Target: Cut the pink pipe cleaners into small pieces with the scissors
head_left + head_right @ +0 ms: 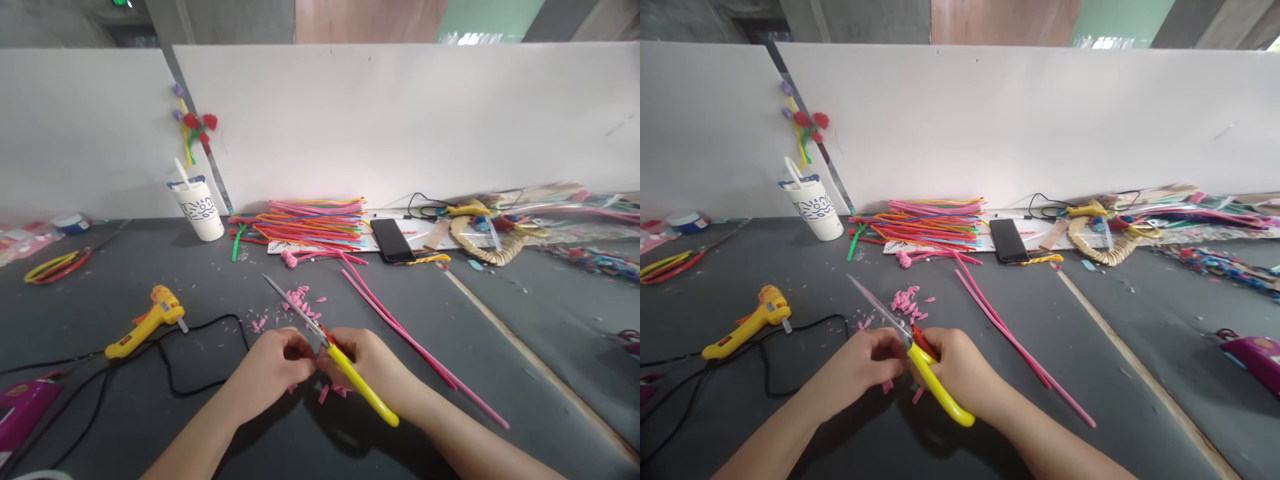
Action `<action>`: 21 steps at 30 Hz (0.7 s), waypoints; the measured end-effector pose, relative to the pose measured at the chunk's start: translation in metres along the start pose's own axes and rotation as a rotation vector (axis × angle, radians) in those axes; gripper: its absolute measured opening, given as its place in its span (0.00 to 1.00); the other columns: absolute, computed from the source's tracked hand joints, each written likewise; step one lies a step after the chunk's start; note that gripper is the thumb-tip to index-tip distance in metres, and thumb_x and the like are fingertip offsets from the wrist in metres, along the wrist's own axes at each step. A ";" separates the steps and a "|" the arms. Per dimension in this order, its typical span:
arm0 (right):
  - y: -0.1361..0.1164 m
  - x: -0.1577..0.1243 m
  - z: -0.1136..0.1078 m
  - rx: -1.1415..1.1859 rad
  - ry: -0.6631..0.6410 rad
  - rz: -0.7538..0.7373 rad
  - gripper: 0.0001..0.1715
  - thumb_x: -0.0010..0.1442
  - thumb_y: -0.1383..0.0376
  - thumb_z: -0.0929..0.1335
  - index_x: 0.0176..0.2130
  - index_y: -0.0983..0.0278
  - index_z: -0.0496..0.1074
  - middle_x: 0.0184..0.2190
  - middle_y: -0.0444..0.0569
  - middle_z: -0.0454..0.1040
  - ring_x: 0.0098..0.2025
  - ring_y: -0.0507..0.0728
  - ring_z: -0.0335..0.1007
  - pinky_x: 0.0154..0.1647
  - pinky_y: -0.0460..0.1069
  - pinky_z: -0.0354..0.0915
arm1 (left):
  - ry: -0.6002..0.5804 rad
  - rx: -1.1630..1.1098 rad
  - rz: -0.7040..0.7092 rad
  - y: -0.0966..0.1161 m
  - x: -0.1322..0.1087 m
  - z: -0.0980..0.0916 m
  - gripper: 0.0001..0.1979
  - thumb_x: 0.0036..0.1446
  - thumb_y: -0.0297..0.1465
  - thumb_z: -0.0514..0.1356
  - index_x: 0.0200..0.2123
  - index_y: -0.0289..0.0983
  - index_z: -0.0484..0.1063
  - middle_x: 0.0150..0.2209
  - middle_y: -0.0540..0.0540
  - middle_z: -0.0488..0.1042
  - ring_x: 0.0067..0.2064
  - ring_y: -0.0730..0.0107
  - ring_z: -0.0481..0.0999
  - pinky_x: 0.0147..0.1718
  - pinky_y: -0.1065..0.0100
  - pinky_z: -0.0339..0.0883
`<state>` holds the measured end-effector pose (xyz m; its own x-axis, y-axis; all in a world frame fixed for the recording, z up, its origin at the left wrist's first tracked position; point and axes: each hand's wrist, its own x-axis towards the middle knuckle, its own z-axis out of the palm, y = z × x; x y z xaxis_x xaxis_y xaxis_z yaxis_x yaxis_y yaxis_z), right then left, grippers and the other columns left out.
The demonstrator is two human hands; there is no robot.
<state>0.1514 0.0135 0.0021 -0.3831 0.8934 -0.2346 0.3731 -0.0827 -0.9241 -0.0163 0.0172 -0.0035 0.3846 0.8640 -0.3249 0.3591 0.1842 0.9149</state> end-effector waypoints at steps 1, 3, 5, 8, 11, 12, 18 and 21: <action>0.000 0.000 0.001 -0.015 0.002 -0.009 0.06 0.47 0.67 0.62 0.21 0.64 0.60 0.16 0.39 0.61 0.19 0.47 0.56 0.18 0.42 0.52 | -0.002 0.001 0.001 0.000 0.000 0.000 0.05 0.44 0.28 0.55 0.28 0.36 0.69 0.26 0.50 0.69 0.25 0.71 0.67 0.24 0.70 0.59; 0.001 0.000 0.002 -0.031 0.005 -0.015 0.05 0.47 0.67 0.62 0.21 0.64 0.60 0.16 0.39 0.61 0.19 0.47 0.56 0.18 0.42 0.52 | 0.001 0.022 0.019 0.001 -0.001 0.001 0.06 0.44 0.26 0.55 0.27 0.36 0.70 0.25 0.51 0.70 0.25 0.72 0.66 0.25 0.70 0.59; 0.002 0.000 0.002 -0.029 0.006 -0.013 0.04 0.45 0.69 0.61 0.20 0.64 0.60 0.16 0.39 0.61 0.19 0.47 0.55 0.18 0.42 0.51 | 0.006 0.040 0.045 0.003 -0.002 0.003 0.06 0.44 0.26 0.55 0.27 0.35 0.71 0.25 0.51 0.70 0.25 0.72 0.66 0.26 0.70 0.59; 0.003 0.002 0.003 -0.021 0.047 0.006 0.03 0.41 0.71 0.61 0.20 0.64 0.60 0.15 0.38 0.60 0.19 0.47 0.55 0.17 0.41 0.50 | 0.009 0.047 0.070 0.006 -0.003 0.006 0.06 0.47 0.28 0.55 0.28 0.35 0.71 0.25 0.49 0.70 0.26 0.72 0.66 0.26 0.71 0.58; 0.003 0.004 0.003 0.000 0.093 0.026 0.04 0.41 0.71 0.60 0.20 0.63 0.59 0.14 0.37 0.58 0.17 0.46 0.54 0.16 0.41 0.50 | 0.026 0.043 0.069 0.007 -0.003 0.008 0.07 0.49 0.30 0.55 0.27 0.34 0.71 0.24 0.50 0.68 0.25 0.73 0.65 0.25 0.72 0.57; 0.003 0.004 0.003 0.008 0.096 0.032 0.04 0.42 0.71 0.60 0.20 0.63 0.58 0.14 0.36 0.58 0.16 0.46 0.53 0.15 0.41 0.49 | 0.031 0.037 0.065 0.007 -0.003 0.008 0.07 0.49 0.30 0.55 0.27 0.34 0.71 0.24 0.51 0.68 0.25 0.73 0.65 0.25 0.72 0.57; -0.001 0.004 0.003 0.038 0.079 0.062 0.04 0.42 0.71 0.61 0.19 0.63 0.58 0.12 0.36 0.56 0.14 0.45 0.51 0.13 0.40 0.48 | 0.057 0.002 0.047 0.005 0.000 0.008 0.06 0.49 0.30 0.55 0.24 0.35 0.68 0.22 0.53 0.65 0.23 0.75 0.64 0.24 0.71 0.58; -0.002 0.002 0.003 0.039 0.063 0.064 0.05 0.42 0.71 0.61 0.19 0.64 0.59 0.12 0.36 0.56 0.14 0.45 0.51 0.13 0.40 0.49 | 0.065 0.000 0.045 0.002 0.000 0.008 0.05 0.48 0.28 0.55 0.22 0.35 0.66 0.21 0.54 0.64 0.23 0.75 0.64 0.24 0.72 0.57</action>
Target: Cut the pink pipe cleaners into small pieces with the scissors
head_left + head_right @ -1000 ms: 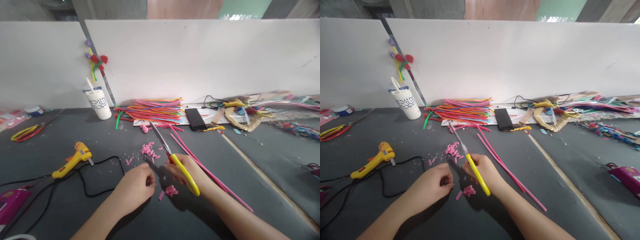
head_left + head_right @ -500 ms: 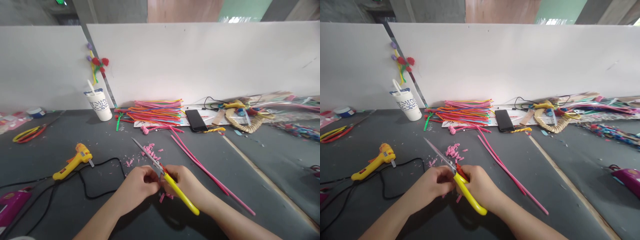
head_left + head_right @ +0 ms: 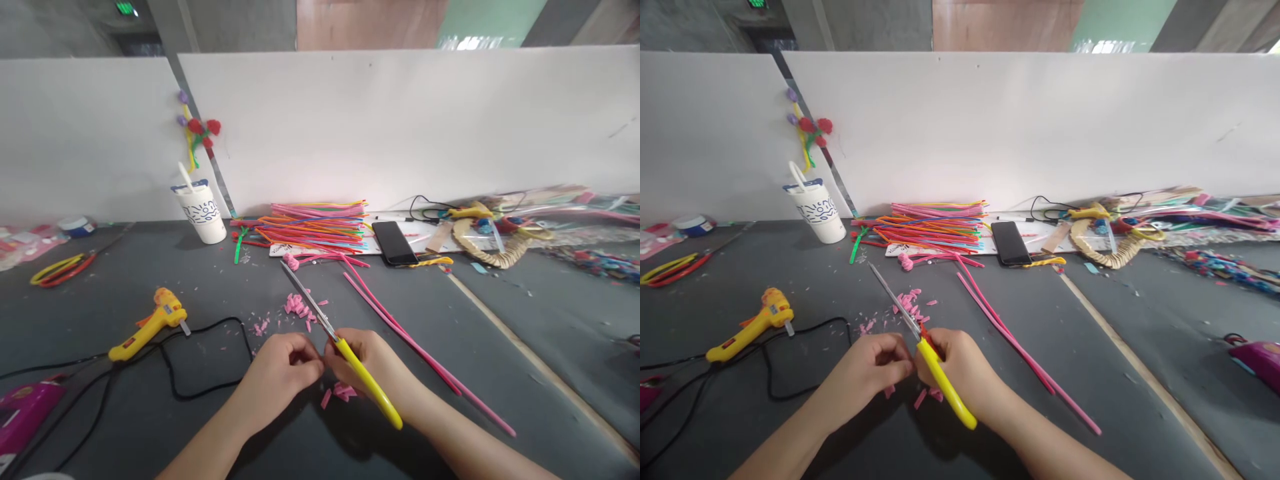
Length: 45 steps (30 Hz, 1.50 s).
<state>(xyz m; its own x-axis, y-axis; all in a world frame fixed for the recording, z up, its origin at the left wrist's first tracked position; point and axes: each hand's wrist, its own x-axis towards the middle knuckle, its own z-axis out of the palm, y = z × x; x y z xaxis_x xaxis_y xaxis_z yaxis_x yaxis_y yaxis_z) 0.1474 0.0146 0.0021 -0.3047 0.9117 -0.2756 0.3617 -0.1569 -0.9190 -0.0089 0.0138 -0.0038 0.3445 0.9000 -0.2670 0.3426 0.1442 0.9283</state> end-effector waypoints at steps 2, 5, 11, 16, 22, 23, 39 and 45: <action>0.001 0.000 0.000 -0.008 -0.015 -0.002 0.04 0.43 0.71 0.61 0.19 0.64 0.60 0.12 0.36 0.57 0.14 0.45 0.52 0.13 0.40 0.49 | -0.009 0.002 0.002 -0.002 0.000 0.000 0.05 0.47 0.27 0.55 0.22 0.36 0.66 0.20 0.54 0.63 0.24 0.75 0.64 0.24 0.72 0.56; 0.003 -0.001 -0.001 -0.038 -0.050 -0.003 0.04 0.45 0.71 0.60 0.21 0.65 0.62 0.13 0.37 0.60 0.15 0.45 0.54 0.14 0.40 0.50 | -0.042 0.019 0.001 -0.004 0.000 -0.002 0.04 0.47 0.27 0.55 0.24 0.35 0.68 0.20 0.53 0.64 0.24 0.75 0.63 0.23 0.72 0.55; 0.004 -0.004 -0.006 -0.020 -0.149 -0.013 0.03 0.44 0.71 0.61 0.22 0.64 0.61 0.15 0.37 0.61 0.15 0.45 0.54 0.14 0.40 0.51 | -0.108 -0.007 0.004 0.000 -0.002 -0.006 0.03 0.44 0.24 0.56 0.22 0.34 0.69 0.20 0.54 0.65 0.23 0.76 0.62 0.21 0.73 0.54; 0.005 -0.005 -0.007 0.111 -0.258 -0.069 0.03 0.46 0.71 0.61 0.25 0.64 0.61 0.16 0.37 0.63 0.14 0.45 0.56 0.12 0.40 0.52 | -0.186 -0.092 -0.021 0.006 -0.004 -0.010 0.04 0.44 0.27 0.58 0.19 0.34 0.68 0.18 0.54 0.63 0.19 0.79 0.59 0.17 0.75 0.52; 0.009 -0.005 -0.007 0.247 -0.345 -0.103 0.05 0.48 0.71 0.60 0.22 0.64 0.62 0.11 0.36 0.59 0.14 0.46 0.57 0.14 0.40 0.55 | -0.267 -0.209 0.020 0.009 -0.007 -0.013 0.05 0.44 0.28 0.59 0.20 0.34 0.67 0.21 0.52 0.65 0.19 0.80 0.59 0.17 0.75 0.52; 0.009 -0.005 -0.007 0.255 -0.353 -0.114 0.06 0.48 0.71 0.60 0.21 0.65 0.61 0.11 0.36 0.58 0.14 0.46 0.58 0.15 0.40 0.56 | -0.270 -0.220 0.016 0.009 -0.007 -0.013 0.05 0.44 0.28 0.59 0.20 0.34 0.67 0.20 0.52 0.64 0.19 0.80 0.58 0.16 0.75 0.52; 0.008 -0.003 -0.006 0.150 -0.234 -0.017 0.01 0.47 0.69 0.62 0.25 0.64 0.62 0.13 0.37 0.63 0.11 0.44 0.55 0.10 0.38 0.52 | -0.185 -0.122 -0.048 0.008 -0.005 -0.010 0.05 0.44 0.27 0.59 0.19 0.35 0.65 0.16 0.55 0.61 0.17 0.80 0.58 0.16 0.75 0.51; 0.008 -0.003 -0.003 0.272 -0.268 -0.032 0.04 0.44 0.71 0.60 0.22 0.64 0.62 0.09 0.35 0.60 0.11 0.45 0.55 0.13 0.39 0.54 | -0.212 -0.222 -0.006 0.008 -0.007 -0.010 0.06 0.44 0.29 0.60 0.19 0.34 0.66 0.19 0.54 0.64 0.17 0.81 0.58 0.15 0.75 0.51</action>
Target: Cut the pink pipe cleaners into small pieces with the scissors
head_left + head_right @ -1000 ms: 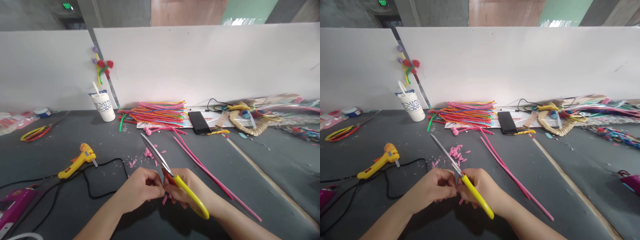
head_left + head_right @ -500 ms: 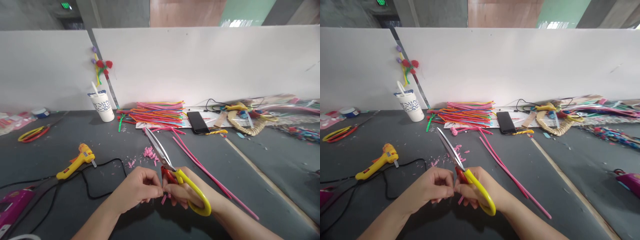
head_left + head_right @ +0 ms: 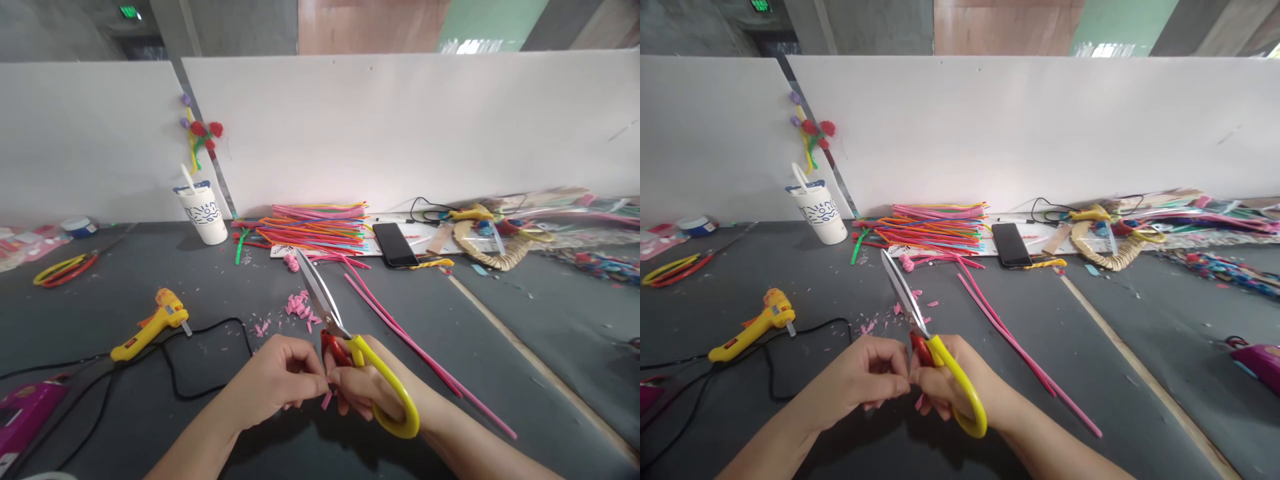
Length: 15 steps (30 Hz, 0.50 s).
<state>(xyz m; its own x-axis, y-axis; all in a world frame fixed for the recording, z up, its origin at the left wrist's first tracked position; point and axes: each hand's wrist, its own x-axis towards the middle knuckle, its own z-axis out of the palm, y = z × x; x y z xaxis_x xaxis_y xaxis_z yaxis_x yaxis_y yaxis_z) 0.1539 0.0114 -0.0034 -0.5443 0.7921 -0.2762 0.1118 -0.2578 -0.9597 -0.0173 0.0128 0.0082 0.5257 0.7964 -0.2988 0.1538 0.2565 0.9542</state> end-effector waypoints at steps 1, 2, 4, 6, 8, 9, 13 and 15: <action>0.000 0.001 0.000 0.034 -0.002 -0.013 0.04 0.44 0.71 0.60 0.22 0.64 0.62 0.08 0.34 0.58 0.11 0.45 0.55 0.14 0.40 0.57 | -0.001 -0.014 0.000 0.001 0.000 0.000 0.06 0.44 0.28 0.60 0.20 0.34 0.66 0.18 0.54 0.63 0.17 0.81 0.58 0.15 0.75 0.51; 0.000 0.001 0.000 0.065 0.002 -0.027 0.03 0.45 0.70 0.60 0.23 0.64 0.62 0.06 0.33 0.56 0.11 0.46 0.54 0.17 0.42 0.60 | 0.004 -0.026 -0.005 0.002 0.000 0.000 0.05 0.44 0.28 0.60 0.20 0.34 0.67 0.17 0.54 0.63 0.17 0.81 0.58 0.15 0.76 0.51; -0.001 0.003 -0.002 0.086 0.027 -0.048 0.03 0.46 0.68 0.61 0.24 0.64 0.63 0.06 0.33 0.55 0.10 0.46 0.53 0.21 0.44 0.63 | 0.024 -0.047 -0.033 0.003 0.000 0.000 0.05 0.44 0.27 0.59 0.20 0.33 0.68 0.16 0.54 0.63 0.16 0.81 0.58 0.14 0.76 0.51; -0.003 0.003 -0.005 0.062 0.052 -0.052 0.04 0.47 0.68 0.61 0.25 0.65 0.64 0.06 0.33 0.56 0.10 0.46 0.54 0.18 0.44 0.62 | 0.033 -0.092 -0.082 0.003 0.001 -0.001 0.04 0.44 0.27 0.59 0.20 0.33 0.68 0.16 0.54 0.63 0.16 0.82 0.58 0.13 0.77 0.49; -0.005 0.003 -0.007 0.006 0.077 -0.028 0.05 0.47 0.68 0.62 0.28 0.65 0.65 0.08 0.35 0.60 0.11 0.46 0.56 0.14 0.41 0.57 | 0.025 -0.160 -0.130 0.001 0.003 -0.001 0.05 0.44 0.28 0.59 0.20 0.32 0.69 0.16 0.53 0.64 0.15 0.83 0.58 0.13 0.78 0.48; -0.006 0.002 -0.007 -0.025 0.091 -0.017 0.05 0.47 0.67 0.62 0.29 0.65 0.65 0.10 0.35 0.61 0.12 0.46 0.56 0.12 0.41 0.54 | 0.022 -0.191 -0.151 0.000 0.004 -0.001 0.05 0.44 0.29 0.60 0.21 0.32 0.69 0.16 0.53 0.65 0.15 0.83 0.58 0.13 0.78 0.48; -0.008 0.000 -0.004 -0.124 0.127 -0.003 0.04 0.47 0.65 0.64 0.26 0.64 0.64 0.12 0.36 0.61 0.13 0.45 0.54 0.12 0.40 0.52 | 0.012 -0.254 -0.192 -0.005 0.006 -0.001 0.07 0.45 0.30 0.61 0.23 0.31 0.69 0.17 0.51 0.66 0.15 0.83 0.59 0.13 0.77 0.48; -0.009 0.000 -0.002 -0.146 0.135 -0.011 0.03 0.46 0.66 0.64 0.25 0.64 0.63 0.12 0.35 0.60 0.12 0.45 0.53 0.12 0.40 0.52 | 0.006 -0.250 -0.178 -0.006 0.007 -0.001 0.08 0.46 0.31 0.60 0.23 0.32 0.68 0.18 0.51 0.66 0.15 0.83 0.59 0.13 0.77 0.48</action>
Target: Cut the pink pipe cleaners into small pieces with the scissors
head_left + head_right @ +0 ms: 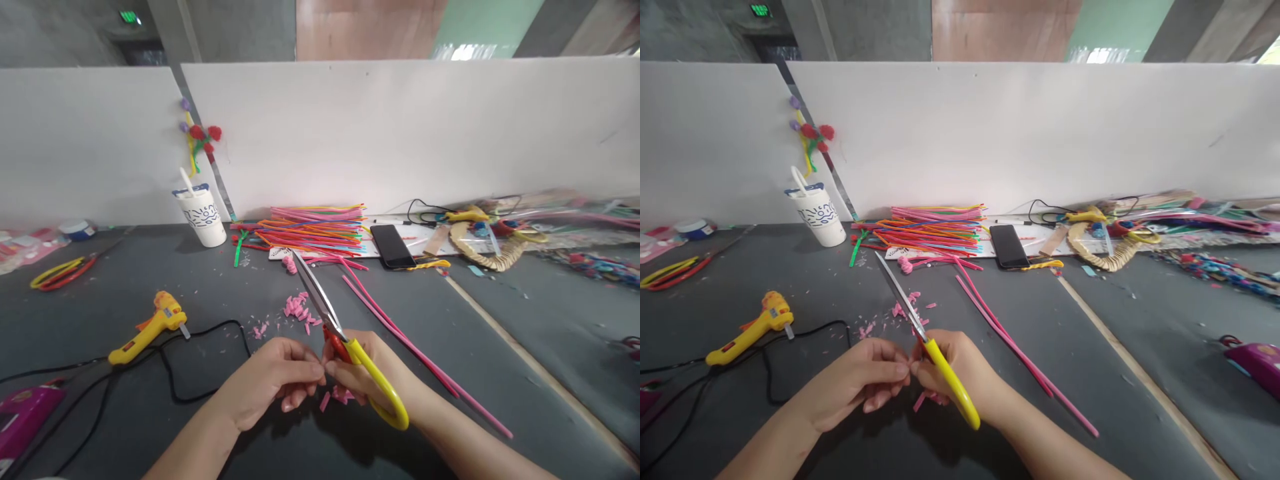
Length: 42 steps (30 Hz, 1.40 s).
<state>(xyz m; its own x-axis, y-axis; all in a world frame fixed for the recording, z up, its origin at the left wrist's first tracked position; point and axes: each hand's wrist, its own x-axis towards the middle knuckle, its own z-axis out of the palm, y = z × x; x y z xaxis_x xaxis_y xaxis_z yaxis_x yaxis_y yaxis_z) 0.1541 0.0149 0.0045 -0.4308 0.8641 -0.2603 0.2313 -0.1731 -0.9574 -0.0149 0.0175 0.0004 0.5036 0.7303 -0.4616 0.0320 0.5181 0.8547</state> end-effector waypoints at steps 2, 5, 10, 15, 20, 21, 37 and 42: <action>0.001 0.001 0.001 -0.019 0.032 -0.011 0.02 0.45 0.68 0.63 0.23 0.64 0.62 0.12 0.35 0.58 0.13 0.44 0.52 0.12 0.40 0.51 | 0.007 0.052 0.021 0.001 0.000 0.001 0.08 0.47 0.32 0.59 0.22 0.32 0.67 0.19 0.51 0.65 0.16 0.82 0.58 0.13 0.77 0.48; 0.003 0.003 0.001 -0.042 0.080 -0.024 0.04 0.44 0.71 0.62 0.21 0.64 0.61 0.13 0.36 0.57 0.14 0.44 0.52 0.13 0.39 0.51 | 0.057 0.201 0.051 0.002 0.000 0.002 0.09 0.48 0.33 0.58 0.22 0.33 0.67 0.19 0.52 0.64 0.18 0.80 0.59 0.15 0.76 0.50; 0.008 0.007 0.003 -0.041 0.097 -0.007 0.03 0.43 0.71 0.62 0.21 0.64 0.60 0.12 0.35 0.57 0.13 0.44 0.52 0.11 0.39 0.50 | 0.094 0.444 0.160 0.002 -0.002 0.003 0.12 0.52 0.37 0.53 0.25 0.34 0.67 0.21 0.53 0.64 0.20 0.77 0.61 0.18 0.74 0.53; 0.011 0.010 0.003 -0.034 0.082 0.027 0.02 0.45 0.67 0.62 0.23 0.62 0.59 0.11 0.34 0.55 0.11 0.45 0.51 0.10 0.40 0.50 | 0.157 0.599 0.308 0.001 -0.002 0.005 0.09 0.52 0.32 0.53 0.23 0.35 0.68 0.25 0.51 0.64 0.25 0.75 0.63 0.23 0.74 0.57; 0.002 0.005 -0.001 -0.077 0.033 0.005 0.04 0.43 0.70 0.61 0.20 0.64 0.59 0.13 0.35 0.56 0.14 0.44 0.52 0.13 0.39 0.51 | 0.158 0.591 0.289 -0.001 -0.002 0.006 0.07 0.50 0.29 0.54 0.21 0.35 0.66 0.23 0.53 0.63 0.24 0.75 0.63 0.23 0.73 0.56; 0.000 0.004 -0.002 -0.085 0.023 -0.004 0.04 0.43 0.71 0.61 0.20 0.64 0.59 0.13 0.36 0.56 0.15 0.44 0.52 0.14 0.39 0.51 | 0.149 0.582 0.283 -0.002 -0.002 0.006 0.07 0.50 0.28 0.54 0.22 0.35 0.66 0.22 0.53 0.63 0.24 0.75 0.63 0.23 0.73 0.55; 0.004 0.009 0.001 -0.115 0.115 0.020 0.03 0.42 0.71 0.61 0.21 0.64 0.59 0.13 0.35 0.55 0.14 0.44 0.50 0.14 0.40 0.47 | 0.250 0.715 0.349 0.002 -0.003 0.006 0.11 0.54 0.32 0.51 0.23 0.37 0.67 0.25 0.51 0.66 0.28 0.70 0.67 0.28 0.71 0.57; 0.007 0.012 0.000 -0.085 0.113 0.054 0.04 0.42 0.71 0.61 0.21 0.63 0.59 0.11 0.34 0.56 0.12 0.44 0.51 0.12 0.40 0.47 | 0.246 0.730 0.370 0.005 -0.005 0.006 0.09 0.53 0.30 0.52 0.24 0.37 0.69 0.27 0.50 0.67 0.30 0.70 0.67 0.30 0.71 0.58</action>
<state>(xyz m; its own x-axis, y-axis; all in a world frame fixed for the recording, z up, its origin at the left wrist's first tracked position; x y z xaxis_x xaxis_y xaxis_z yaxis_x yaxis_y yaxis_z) 0.1507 0.0240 -0.0056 -0.3161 0.9030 -0.2909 0.3268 -0.1843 -0.9270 -0.0120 0.0141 0.0082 0.3922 0.9156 -0.0883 0.4932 -0.1283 0.8604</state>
